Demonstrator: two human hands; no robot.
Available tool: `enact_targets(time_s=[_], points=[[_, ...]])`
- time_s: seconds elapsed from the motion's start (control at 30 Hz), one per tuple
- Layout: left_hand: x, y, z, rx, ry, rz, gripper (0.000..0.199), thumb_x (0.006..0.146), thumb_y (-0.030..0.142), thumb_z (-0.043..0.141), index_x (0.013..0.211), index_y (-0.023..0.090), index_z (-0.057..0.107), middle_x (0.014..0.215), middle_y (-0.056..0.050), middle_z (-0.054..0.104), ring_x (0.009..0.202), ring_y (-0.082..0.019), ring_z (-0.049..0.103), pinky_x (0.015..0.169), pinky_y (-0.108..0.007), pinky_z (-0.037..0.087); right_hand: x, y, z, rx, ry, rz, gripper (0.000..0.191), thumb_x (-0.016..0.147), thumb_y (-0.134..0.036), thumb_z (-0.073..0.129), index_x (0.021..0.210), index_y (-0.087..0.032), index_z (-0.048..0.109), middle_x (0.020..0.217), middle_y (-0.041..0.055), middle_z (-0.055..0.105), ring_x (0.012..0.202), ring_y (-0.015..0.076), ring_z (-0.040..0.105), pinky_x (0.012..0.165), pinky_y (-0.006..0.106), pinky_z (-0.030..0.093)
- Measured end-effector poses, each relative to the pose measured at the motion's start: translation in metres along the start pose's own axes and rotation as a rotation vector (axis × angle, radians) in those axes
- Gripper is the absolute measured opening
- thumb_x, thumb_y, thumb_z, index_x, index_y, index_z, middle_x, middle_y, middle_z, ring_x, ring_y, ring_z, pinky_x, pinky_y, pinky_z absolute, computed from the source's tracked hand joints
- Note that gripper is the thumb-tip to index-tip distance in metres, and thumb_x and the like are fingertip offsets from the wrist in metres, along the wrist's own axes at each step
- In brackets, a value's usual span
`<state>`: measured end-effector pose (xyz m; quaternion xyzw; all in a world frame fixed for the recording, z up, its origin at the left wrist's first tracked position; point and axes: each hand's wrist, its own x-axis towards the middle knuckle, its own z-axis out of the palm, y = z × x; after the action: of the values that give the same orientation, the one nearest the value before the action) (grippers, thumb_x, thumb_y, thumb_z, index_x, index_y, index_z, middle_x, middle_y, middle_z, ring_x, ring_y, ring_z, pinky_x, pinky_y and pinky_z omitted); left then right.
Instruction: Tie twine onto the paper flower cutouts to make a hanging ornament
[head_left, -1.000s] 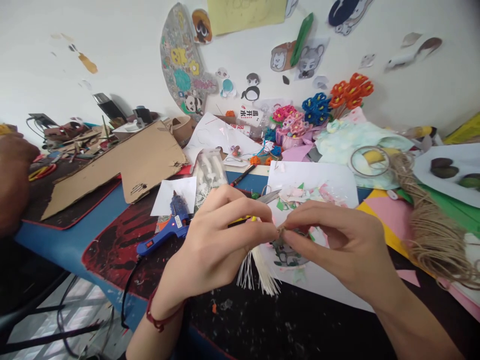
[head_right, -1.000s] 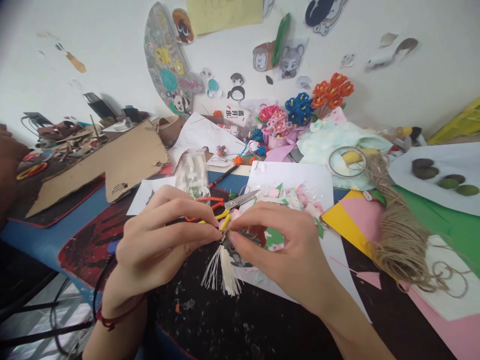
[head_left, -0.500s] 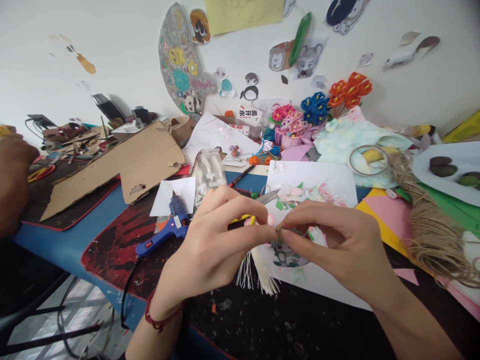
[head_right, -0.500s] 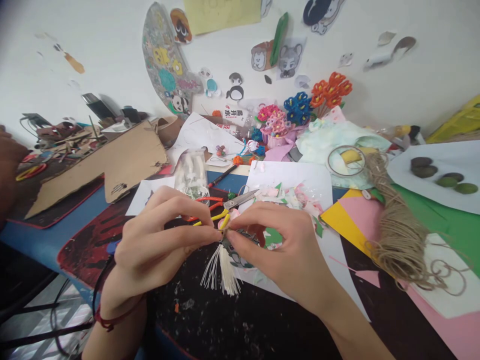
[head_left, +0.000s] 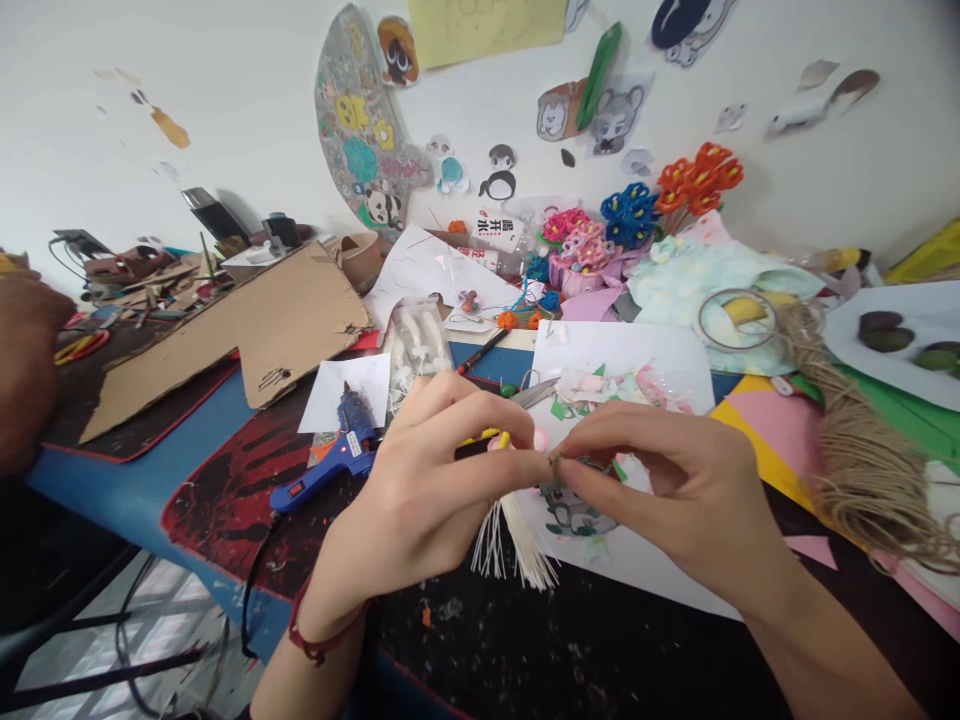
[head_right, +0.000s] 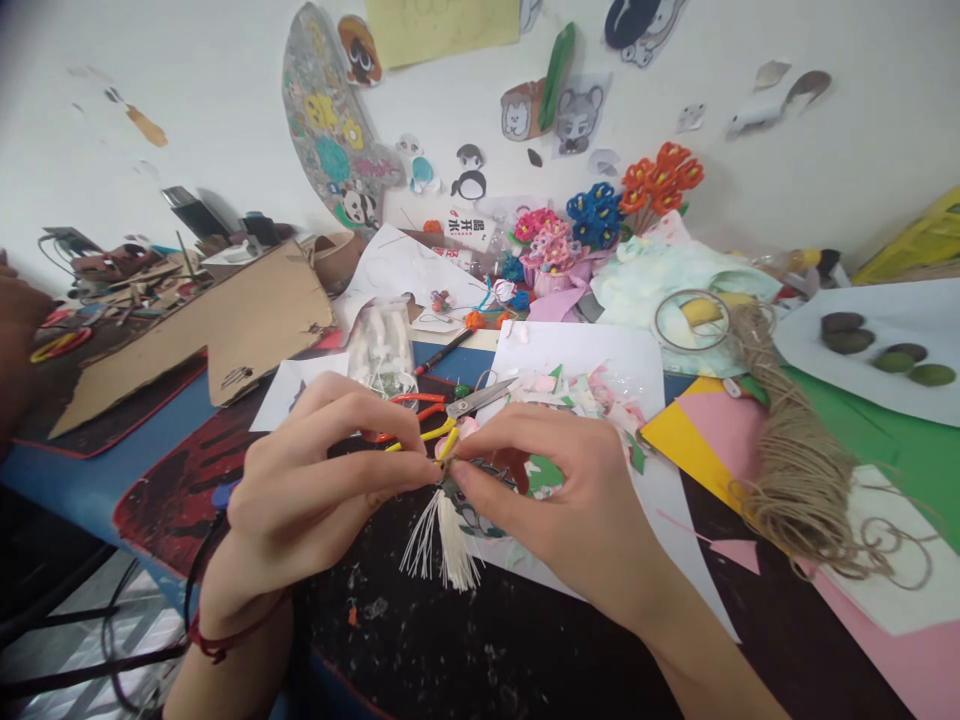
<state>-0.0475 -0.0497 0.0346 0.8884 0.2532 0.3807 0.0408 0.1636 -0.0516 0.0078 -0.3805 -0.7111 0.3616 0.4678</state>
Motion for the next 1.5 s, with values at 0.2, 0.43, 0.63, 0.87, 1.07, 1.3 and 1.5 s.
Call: enact_targets(time_s=[0.2, 0.43, 0.63, 0.87, 1.07, 1.3, 1.5], points=[[-0.0014, -0.0001, 0.0003, 0.013, 0.002, -0.004, 0.028, 0.080, -0.005, 0.057, 0.095, 0.015, 0.070, 0.096, -0.006, 0.065, 0.084, -0.018, 0.051, 0.072, -0.037, 0.039, 0.0001, 0.0009, 0.0001, -0.010, 0.000, -0.003, 0.006, 0.084, -0.020, 0.069, 0.082, -0.026, 0.071, 0.078, -0.0023, 0.070, 0.068, 0.0123, 0.061, 0.060, 0.027, 0.050], [-0.0015, -0.0005, 0.0001, 0.013, -0.005, -0.018, 0.028, 0.080, -0.004, 0.058, 0.095, 0.016, 0.070, 0.096, -0.006, 0.065, 0.084, -0.018, 0.051, 0.073, -0.037, 0.038, 0.0003, -0.0001, 0.0002, -0.023, -0.004, -0.002, 0.008, 0.084, -0.019, 0.069, 0.083, -0.026, 0.071, 0.079, -0.0029, 0.070, 0.069, 0.0118, 0.061, 0.061, 0.027, 0.049], [-0.0022, -0.0011, 0.0006, 0.013, -0.003, -0.027, 0.028, 0.081, -0.003, 0.058, 0.095, 0.017, 0.070, 0.096, -0.005, 0.065, 0.084, -0.018, 0.052, 0.073, -0.037, 0.039, 0.0003, -0.0003, 0.0004, -0.024, -0.005, 0.003, 0.007, 0.084, -0.020, 0.069, 0.083, -0.027, 0.071, 0.078, -0.0029, 0.069, 0.069, 0.0119, 0.061, 0.060, 0.027, 0.049], [-0.0032, -0.0009, 0.0001, 0.019, -0.005, -0.038, 0.026, 0.084, 0.000, 0.056, 0.096, 0.020, 0.069, 0.097, -0.005, 0.066, 0.083, -0.018, 0.052, 0.073, -0.036, 0.041, 0.0004, 0.0002, -0.0002, -0.011, -0.005, 0.003, 0.006, 0.084, -0.020, 0.069, 0.083, -0.026, 0.072, 0.079, -0.0008, 0.070, 0.069, 0.0136, 0.061, 0.061, 0.028, 0.049], [-0.0026, -0.0004, 0.0005, 0.022, -0.007, -0.035, 0.026, 0.084, 0.000, 0.056, 0.096, 0.019, 0.069, 0.096, -0.004, 0.066, 0.084, -0.017, 0.052, 0.074, -0.036, 0.040, 0.0009, -0.0011, -0.0002, -0.015, -0.004, 0.009, 0.007, 0.084, -0.020, 0.069, 0.083, -0.026, 0.072, 0.079, -0.0016, 0.070, 0.069, 0.0133, 0.061, 0.060, 0.028, 0.048], [-0.0030, 0.0001, 0.0008, 0.033, 0.007, -0.028, 0.026, 0.081, -0.001, 0.059, 0.095, 0.019, 0.069, 0.096, -0.004, 0.066, 0.083, -0.018, 0.052, 0.072, -0.036, 0.040, 0.0011, -0.0001, 0.0000, -0.029, 0.006, 0.001, 0.005, 0.083, -0.020, 0.069, 0.083, -0.025, 0.072, 0.078, -0.0009, 0.070, 0.068, 0.0132, 0.061, 0.059, 0.028, 0.049], [-0.0025, -0.0001, 0.0006, 0.033, 0.014, -0.026, 0.026, 0.080, 0.000, 0.059, 0.094, 0.019, 0.070, 0.094, -0.004, 0.067, 0.082, -0.018, 0.052, 0.071, -0.036, 0.040, 0.0008, 0.0005, 0.0002, -0.029, 0.003, -0.001, 0.005, 0.084, -0.020, 0.069, 0.083, -0.024, 0.072, 0.079, 0.0009, 0.070, 0.069, 0.0143, 0.062, 0.060, 0.029, 0.050]])
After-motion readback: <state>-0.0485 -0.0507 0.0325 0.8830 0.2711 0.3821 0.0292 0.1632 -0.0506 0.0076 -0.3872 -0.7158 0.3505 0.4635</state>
